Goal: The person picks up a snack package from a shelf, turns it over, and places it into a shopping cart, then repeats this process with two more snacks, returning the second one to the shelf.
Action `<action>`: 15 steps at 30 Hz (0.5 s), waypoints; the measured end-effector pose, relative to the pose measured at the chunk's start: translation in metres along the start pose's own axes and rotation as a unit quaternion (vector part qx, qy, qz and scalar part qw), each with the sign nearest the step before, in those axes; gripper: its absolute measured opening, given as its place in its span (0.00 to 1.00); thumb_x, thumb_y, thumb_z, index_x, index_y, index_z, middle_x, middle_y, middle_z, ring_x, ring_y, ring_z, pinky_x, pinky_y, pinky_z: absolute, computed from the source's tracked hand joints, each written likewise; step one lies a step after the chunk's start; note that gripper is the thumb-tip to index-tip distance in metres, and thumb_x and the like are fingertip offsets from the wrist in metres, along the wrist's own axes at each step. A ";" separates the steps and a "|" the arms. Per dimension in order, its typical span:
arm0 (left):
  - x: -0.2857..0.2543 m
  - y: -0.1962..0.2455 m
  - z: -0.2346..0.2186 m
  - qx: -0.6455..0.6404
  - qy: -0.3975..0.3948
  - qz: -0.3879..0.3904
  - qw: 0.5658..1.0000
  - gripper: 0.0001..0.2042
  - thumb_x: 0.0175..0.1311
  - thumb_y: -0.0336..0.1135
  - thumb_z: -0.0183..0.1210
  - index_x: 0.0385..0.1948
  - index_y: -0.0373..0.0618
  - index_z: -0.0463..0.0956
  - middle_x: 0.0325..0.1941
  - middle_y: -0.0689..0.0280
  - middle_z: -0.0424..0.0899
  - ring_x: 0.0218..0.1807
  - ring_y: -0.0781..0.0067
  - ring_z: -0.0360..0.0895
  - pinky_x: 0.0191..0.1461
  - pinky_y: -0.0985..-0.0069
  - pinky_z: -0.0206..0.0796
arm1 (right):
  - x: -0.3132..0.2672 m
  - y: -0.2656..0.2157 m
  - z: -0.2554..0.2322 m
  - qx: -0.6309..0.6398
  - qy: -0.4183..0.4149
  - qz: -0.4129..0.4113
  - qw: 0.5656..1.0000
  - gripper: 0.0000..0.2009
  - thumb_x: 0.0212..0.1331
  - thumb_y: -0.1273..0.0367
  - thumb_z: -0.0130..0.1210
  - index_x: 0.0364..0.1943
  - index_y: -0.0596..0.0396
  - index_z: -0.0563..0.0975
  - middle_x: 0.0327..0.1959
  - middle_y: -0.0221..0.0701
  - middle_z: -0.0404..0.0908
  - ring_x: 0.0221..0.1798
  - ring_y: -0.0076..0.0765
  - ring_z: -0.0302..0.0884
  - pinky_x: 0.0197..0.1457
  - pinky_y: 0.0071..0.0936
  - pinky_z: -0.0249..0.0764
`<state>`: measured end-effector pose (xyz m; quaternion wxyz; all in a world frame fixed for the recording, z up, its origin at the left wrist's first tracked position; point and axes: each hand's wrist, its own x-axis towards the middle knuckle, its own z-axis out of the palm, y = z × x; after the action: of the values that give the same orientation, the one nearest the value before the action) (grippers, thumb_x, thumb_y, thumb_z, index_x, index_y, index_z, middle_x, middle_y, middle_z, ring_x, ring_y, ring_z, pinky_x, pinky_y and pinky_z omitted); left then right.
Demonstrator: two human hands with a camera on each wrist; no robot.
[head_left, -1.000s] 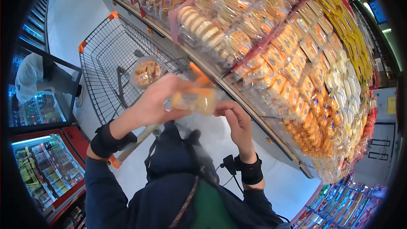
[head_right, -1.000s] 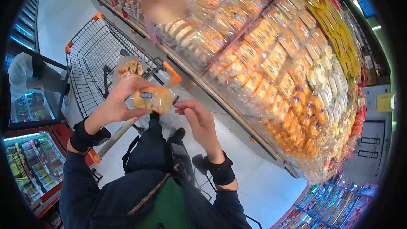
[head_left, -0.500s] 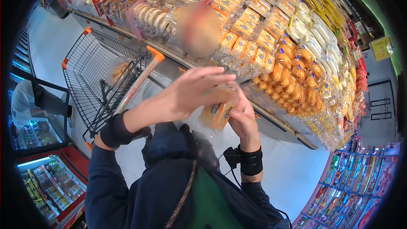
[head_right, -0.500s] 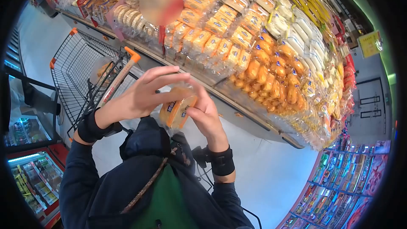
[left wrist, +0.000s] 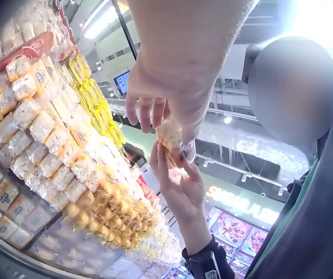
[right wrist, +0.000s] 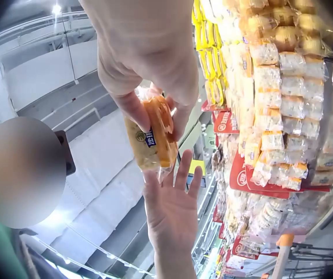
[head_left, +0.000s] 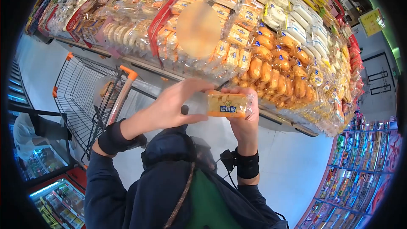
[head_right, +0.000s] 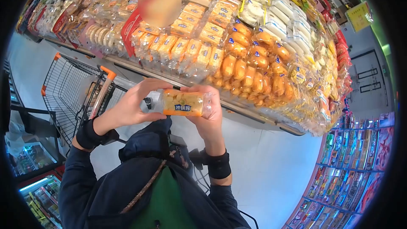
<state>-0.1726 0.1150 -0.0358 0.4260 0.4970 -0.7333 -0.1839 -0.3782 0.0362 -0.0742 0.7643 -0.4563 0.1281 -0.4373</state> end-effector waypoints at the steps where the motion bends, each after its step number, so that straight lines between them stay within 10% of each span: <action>1: 0.008 -0.004 0.001 -0.008 0.000 0.003 1.000 0.32 0.41 0.33 0.72 0.53 0.41 0.69 0.50 0.57 0.75 0.50 0.57 0.75 0.54 0.66 0.67 | 0.006 -0.002 -0.004 -0.011 -0.005 -0.001 1.000 0.32 0.40 0.88 0.56 0.54 0.52 0.63 0.53 0.37 0.70 0.63 0.47 0.66 0.60 0.40 0.71; 15: 0.104 -0.077 -0.011 -0.050 -0.041 0.042 0.997 0.28 0.40 0.27 0.71 0.49 0.41 0.71 0.46 0.59 0.76 0.46 0.58 0.75 0.49 0.68 0.68 | 0.088 -0.035 -0.049 -0.294 -0.019 0.025 0.955 0.26 0.47 0.78 0.65 0.53 0.57 0.68 0.54 0.29 0.67 0.59 0.28 0.66 0.60 0.28 0.66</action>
<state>-0.1348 -0.0093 -0.0374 0.4271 0.4356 -0.7604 -0.2227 -0.3751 -0.0686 -0.0548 0.6091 -0.6658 0.2475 -0.3526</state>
